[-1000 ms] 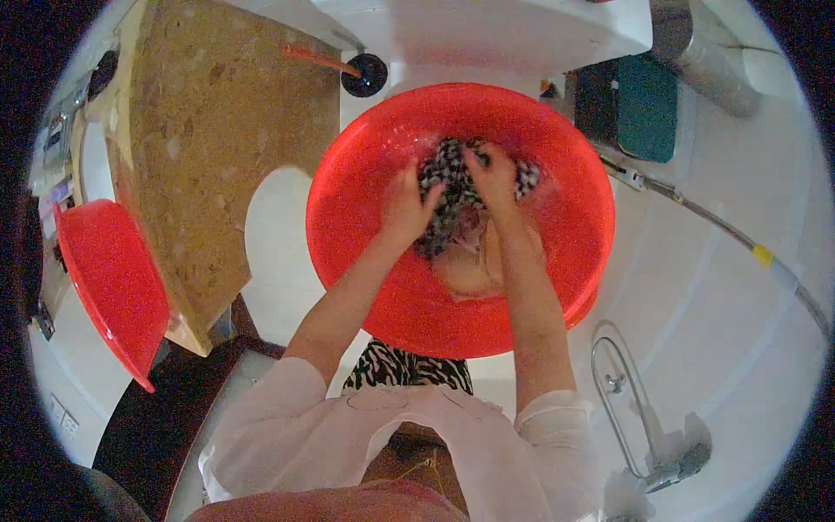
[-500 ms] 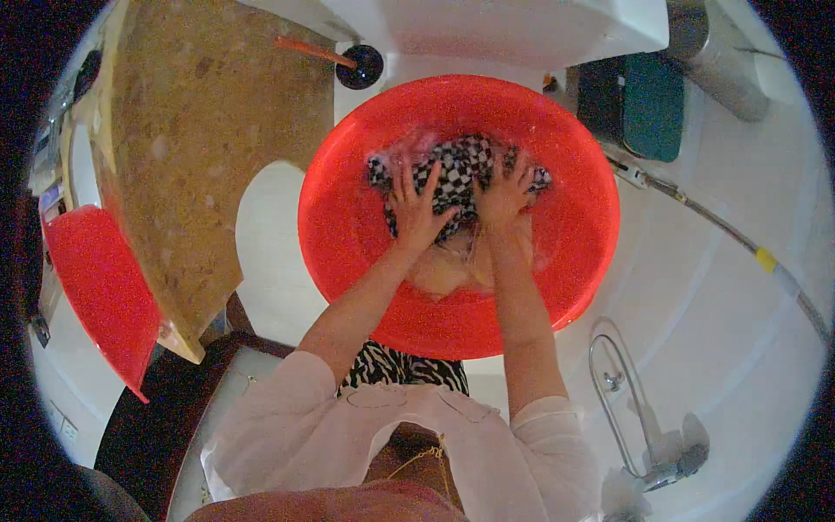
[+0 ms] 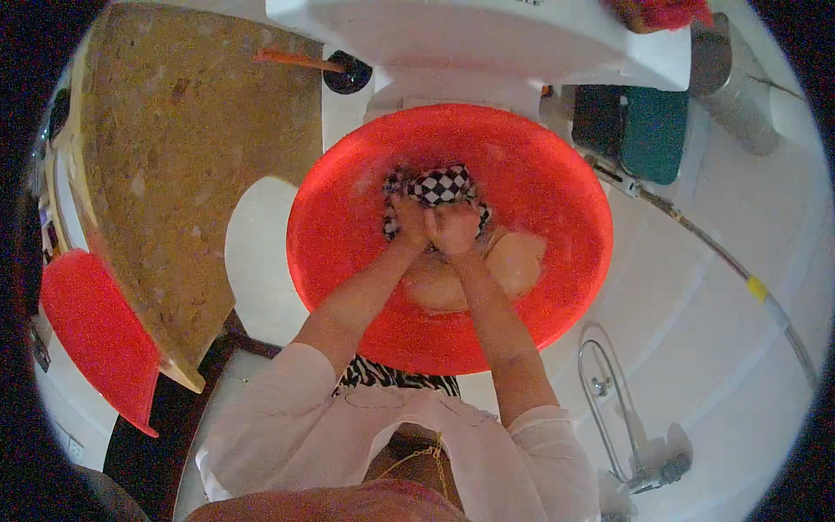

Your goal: Hand wash several items of clothing in a red basin inside a bathroom.

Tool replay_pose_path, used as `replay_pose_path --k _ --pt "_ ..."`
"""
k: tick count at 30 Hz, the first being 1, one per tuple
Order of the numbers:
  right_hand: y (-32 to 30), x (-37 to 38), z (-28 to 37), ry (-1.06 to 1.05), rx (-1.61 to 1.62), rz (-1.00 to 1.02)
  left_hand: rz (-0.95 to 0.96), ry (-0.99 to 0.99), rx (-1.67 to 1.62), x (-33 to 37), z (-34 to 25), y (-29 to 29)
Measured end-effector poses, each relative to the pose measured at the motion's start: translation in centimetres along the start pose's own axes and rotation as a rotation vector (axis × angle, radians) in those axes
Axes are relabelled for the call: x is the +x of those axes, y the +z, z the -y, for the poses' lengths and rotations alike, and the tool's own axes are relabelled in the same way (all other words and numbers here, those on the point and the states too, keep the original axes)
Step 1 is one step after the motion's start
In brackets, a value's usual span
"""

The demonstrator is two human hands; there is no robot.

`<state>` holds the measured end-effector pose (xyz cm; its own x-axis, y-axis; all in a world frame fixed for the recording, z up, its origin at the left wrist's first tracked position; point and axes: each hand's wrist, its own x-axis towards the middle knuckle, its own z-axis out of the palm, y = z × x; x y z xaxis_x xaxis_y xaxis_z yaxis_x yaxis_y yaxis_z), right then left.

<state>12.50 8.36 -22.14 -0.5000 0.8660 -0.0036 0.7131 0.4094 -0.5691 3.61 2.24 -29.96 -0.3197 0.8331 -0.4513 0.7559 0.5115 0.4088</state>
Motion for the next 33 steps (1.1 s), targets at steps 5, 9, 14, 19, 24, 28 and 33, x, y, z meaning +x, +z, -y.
replay_pose_path --k 5,9,14,19,24,28,33 --pt "0.2 2.3 -0.8 0.410 0.070 0.257 -0.211 0.059 0.098 -0.5 -3.7 -5.7" --pt "1.2 5.6 -3.4 0.617 0.179 0.144 0.024 0.103 0.071 -0.6 -5.4 -9.1" --pt "-0.8 6.3 -3.6 0.625 0.093 -0.006 -0.122 0.192 -0.153 -1.4 -3.6 -9.9" --pt "-8.7 3.6 -9.7 0.578 0.219 -0.151 -0.151 0.215 -0.323 -5.2 -4.2 -15.7" --pt "-10.4 -0.8 -6.6 0.157 -0.017 -0.305 -0.319 0.527 -0.220 -8.3 -2.9 -13.2" --pt "-8.3 -1.3 -4.1 0.162 -0.220 0.110 -0.243 0.187 -0.082 -6.5 -4.4 -13.4" --pt "-4.3 -3.1 -5.0 0.252 -0.411 0.151 -0.073 0.031 -0.055 -3.6 -6.7 -11.3"
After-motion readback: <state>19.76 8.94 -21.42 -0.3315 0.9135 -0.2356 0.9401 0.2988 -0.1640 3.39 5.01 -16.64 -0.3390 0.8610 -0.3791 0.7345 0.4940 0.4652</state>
